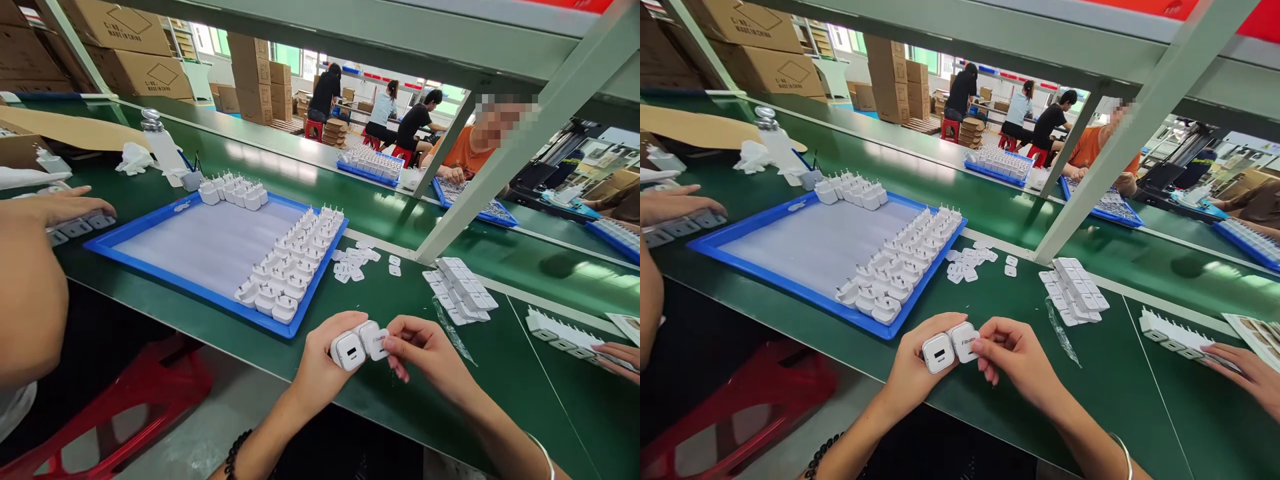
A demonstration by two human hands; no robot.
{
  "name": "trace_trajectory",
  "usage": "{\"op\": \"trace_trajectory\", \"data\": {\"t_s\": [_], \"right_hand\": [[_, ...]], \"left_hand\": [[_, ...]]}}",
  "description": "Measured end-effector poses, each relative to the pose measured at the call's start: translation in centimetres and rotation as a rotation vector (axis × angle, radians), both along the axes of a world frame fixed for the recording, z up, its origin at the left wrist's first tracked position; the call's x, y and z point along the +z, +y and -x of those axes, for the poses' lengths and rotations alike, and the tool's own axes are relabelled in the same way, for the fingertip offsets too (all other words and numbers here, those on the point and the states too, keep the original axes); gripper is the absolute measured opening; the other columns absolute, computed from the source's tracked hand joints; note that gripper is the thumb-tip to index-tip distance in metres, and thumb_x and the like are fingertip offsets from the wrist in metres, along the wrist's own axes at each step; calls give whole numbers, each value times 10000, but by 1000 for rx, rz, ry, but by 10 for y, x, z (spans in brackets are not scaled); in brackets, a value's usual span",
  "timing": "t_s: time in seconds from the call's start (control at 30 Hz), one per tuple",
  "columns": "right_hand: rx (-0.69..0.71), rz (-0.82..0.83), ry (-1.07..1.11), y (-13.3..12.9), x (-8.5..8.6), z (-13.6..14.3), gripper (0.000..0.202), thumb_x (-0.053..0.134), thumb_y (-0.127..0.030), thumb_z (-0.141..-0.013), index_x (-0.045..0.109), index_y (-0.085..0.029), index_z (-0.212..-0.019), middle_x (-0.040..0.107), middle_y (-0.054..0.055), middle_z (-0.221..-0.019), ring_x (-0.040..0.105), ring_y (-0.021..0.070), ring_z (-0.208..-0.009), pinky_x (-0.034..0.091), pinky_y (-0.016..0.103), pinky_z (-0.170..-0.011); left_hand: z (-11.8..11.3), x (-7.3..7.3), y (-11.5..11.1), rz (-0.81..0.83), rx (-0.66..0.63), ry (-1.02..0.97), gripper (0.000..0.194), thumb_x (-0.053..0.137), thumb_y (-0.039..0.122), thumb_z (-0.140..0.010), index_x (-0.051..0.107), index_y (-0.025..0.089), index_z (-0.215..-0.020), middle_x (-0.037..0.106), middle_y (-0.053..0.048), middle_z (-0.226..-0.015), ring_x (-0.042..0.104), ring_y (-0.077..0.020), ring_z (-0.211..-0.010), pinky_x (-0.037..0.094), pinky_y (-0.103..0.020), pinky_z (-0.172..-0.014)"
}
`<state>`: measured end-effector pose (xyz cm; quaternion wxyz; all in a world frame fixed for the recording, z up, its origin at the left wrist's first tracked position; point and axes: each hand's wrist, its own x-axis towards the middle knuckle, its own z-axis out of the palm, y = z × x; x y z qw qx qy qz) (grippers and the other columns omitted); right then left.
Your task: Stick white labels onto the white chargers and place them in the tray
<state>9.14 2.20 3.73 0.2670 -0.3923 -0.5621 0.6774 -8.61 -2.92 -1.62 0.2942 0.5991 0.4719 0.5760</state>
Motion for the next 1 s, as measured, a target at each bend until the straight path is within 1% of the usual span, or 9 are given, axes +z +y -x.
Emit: {"op": "trace_trajectory", "data": {"t_s": [0.07,0.23,0.4,0.6,0.8,1.0], "right_hand": [[-9,-2,3,-1,-2,3,369,830,-486,-668,622,-182,-675,605,-17,-529,516,105,-432,424,225,-419],[-9,-27,-25,0,-4,4,376,797,-508,-705,605,-186,-676,586,-27,-523,501,95,-433,415,213,-416],[-4,-25,-42,0,-1,4,389,796,-514,-699,584,-189,-672,562,-38,-515,487,87,-427,401,203,-409],[6,-6,-99,-2,4,3,389,812,-475,-682,547,-193,-640,569,-37,-498,479,84,-404,364,190,-377],[13,32,-151,-1,3,-1,386,813,-431,-691,523,-190,-607,556,-47,-436,433,64,-340,314,165,-337],[39,35,-153,1,4,-3,378,811,-393,-711,512,-184,-613,544,-58,-439,432,56,-353,318,156,-355]], "left_hand": [[1,-1,1,-22,-8,5,342,751,155,-741,709,197,-1078,736,-106,-1107,684,-252,-1044,573,-369,-886],[1,0,0,-41,-24,12,329,743,140,-748,716,201,-1071,736,-106,-1105,683,-253,-1049,579,-362,-881],[1,2,0,-40,-37,36,302,735,146,-760,726,190,-1059,737,-107,-1089,693,-242,-1019,583,-340,-864],[1,0,-1,-34,-64,45,310,714,134,-761,728,192,-1065,734,-106,-1100,690,-244,-1030,582,-341,-876],[1,-1,-1,-48,-85,66,307,714,129,-768,720,185,-1070,729,-115,-1113,694,-239,-1030,586,-338,-872],[1,-1,0,-67,-95,59,324,732,109,-753,720,180,-1068,728,-116,-1109,693,-226,-1025,577,-318,-877]]}}
